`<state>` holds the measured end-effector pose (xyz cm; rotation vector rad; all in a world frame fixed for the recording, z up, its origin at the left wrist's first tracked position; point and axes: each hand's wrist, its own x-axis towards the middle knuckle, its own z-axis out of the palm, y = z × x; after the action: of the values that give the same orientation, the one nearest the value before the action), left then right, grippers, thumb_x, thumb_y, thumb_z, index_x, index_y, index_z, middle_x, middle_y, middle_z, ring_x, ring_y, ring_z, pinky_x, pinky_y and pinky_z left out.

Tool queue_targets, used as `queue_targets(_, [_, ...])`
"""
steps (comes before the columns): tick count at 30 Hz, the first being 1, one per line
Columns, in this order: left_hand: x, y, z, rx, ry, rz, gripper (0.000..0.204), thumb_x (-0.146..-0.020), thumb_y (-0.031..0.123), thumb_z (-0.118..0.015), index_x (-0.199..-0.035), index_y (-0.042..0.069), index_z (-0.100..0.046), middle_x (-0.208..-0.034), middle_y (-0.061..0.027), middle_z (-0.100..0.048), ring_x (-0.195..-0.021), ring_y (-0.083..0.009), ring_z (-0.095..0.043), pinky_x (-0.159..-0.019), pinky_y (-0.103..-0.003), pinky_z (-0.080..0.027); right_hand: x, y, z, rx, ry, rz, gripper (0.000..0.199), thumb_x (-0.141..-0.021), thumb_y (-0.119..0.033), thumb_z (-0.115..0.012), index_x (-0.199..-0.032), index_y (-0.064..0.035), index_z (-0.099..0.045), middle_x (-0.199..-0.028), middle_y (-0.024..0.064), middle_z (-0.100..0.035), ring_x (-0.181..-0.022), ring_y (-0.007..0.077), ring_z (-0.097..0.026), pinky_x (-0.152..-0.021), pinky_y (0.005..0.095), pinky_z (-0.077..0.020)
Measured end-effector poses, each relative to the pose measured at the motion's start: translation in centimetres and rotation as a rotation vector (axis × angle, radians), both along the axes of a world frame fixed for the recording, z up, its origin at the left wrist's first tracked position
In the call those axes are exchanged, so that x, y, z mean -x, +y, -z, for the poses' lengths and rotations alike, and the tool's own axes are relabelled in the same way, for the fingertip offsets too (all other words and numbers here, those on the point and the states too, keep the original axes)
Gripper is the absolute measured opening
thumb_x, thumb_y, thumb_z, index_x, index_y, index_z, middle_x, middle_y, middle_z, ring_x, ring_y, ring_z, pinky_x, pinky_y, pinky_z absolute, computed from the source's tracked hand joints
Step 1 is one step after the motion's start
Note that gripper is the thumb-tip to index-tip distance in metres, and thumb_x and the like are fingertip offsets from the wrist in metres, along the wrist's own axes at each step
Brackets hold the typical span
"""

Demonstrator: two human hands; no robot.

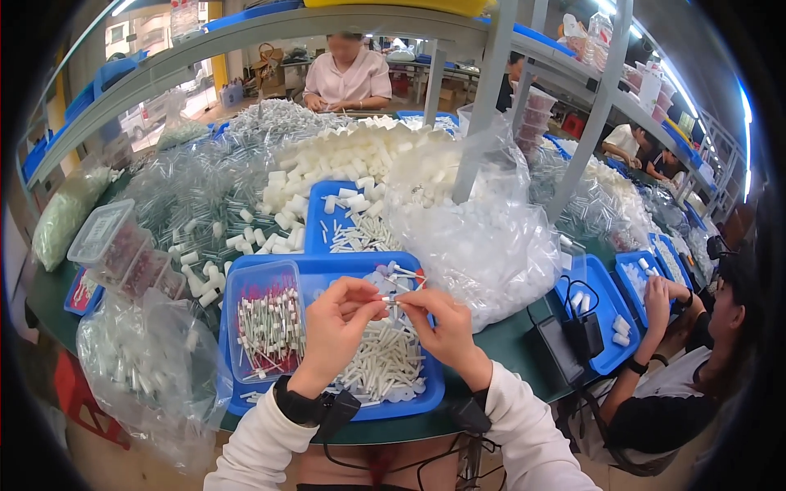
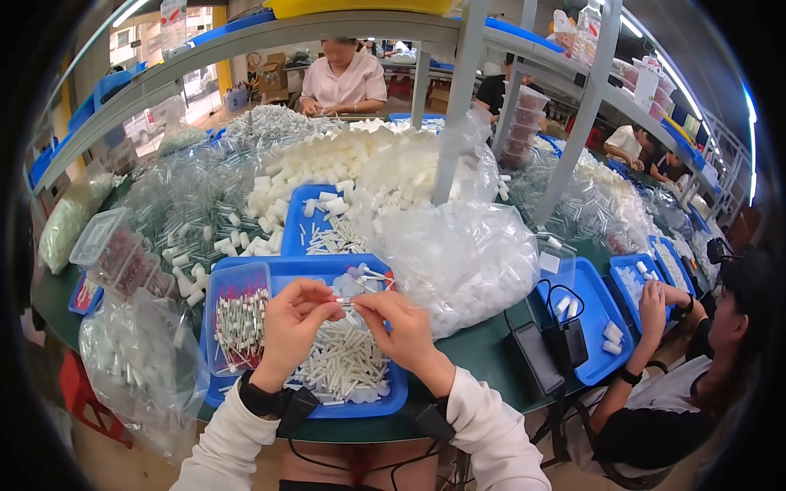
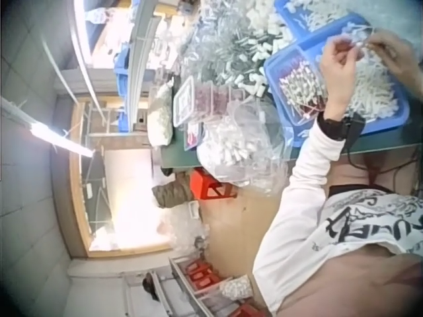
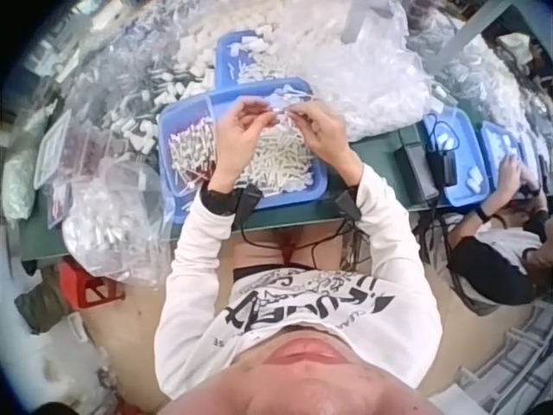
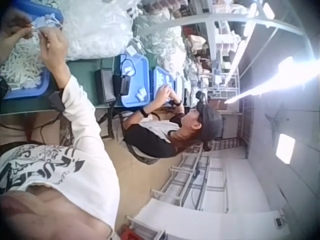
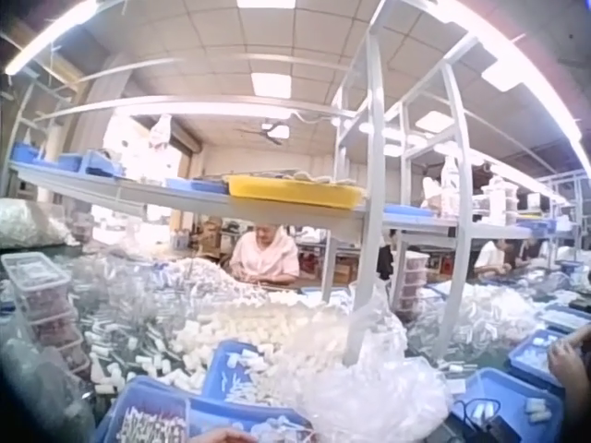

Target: The person is manually assembling small white plastic components and wire leads at an industrial workbench.

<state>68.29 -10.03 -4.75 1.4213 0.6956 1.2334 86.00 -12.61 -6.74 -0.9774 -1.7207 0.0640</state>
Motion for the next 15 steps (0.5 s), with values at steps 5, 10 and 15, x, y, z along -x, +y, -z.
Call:
queue_targets(5, [-0.2,0.3,0.2,0.016,0.039,-0.034,0.015,-0.086,-0.003,-0.062,-0.099,-0.004,-0.056,-0.088,-0.0119,-0.066,-0.083,-0.0174,-0.068,-0.074,-0.025,-0.054,0.0,0.3,0.5,-0.030,-0.006,0.028,0.015,-0.079,0.003,-0.067,-0.092,-0.0035,-0.067,-0.080,0.0087,-0.067,-0.063,0.0178,-0.062,-0.057,0.0261,-0.0484])
queue_targets(10, [-0.5,0.7,-0.2,-0.105,-0.094,0.005,0.013,-0.085,-0.005,-0.061,-0.097,-0.003,-0.056,-0.091,-0.0114,-0.067,-0.084,-0.0171,-0.068,-0.075,-0.026,-0.054,0.1,0.2,-0.6,-0.046,0.020,0.032,0.011,-0.081,0.001,-0.068,-0.091,-0.0019,-0.066,-0.076,0.0090,-0.066,-0.062,0.0162,-0.062,-0.058,0.0247,-0.0482])
queue_targets(15, [-0.4,0.4,0.1,-0.095,-0.064,-0.004,0.012,-0.084,-0.005,-0.062,-0.095,-0.003,-0.057,-0.091,-0.0107,-0.067,-0.085,-0.0169,-0.068,-0.077,-0.026,-0.054,0.1,0.1,-0.4,-0.035,0.048,0.007,0.010,-0.082,0.000,-0.068,-0.092,-0.0021,-0.066,-0.075,0.0074,-0.066,-0.062,0.0133,-0.062,-0.058,0.0234,-0.0478])
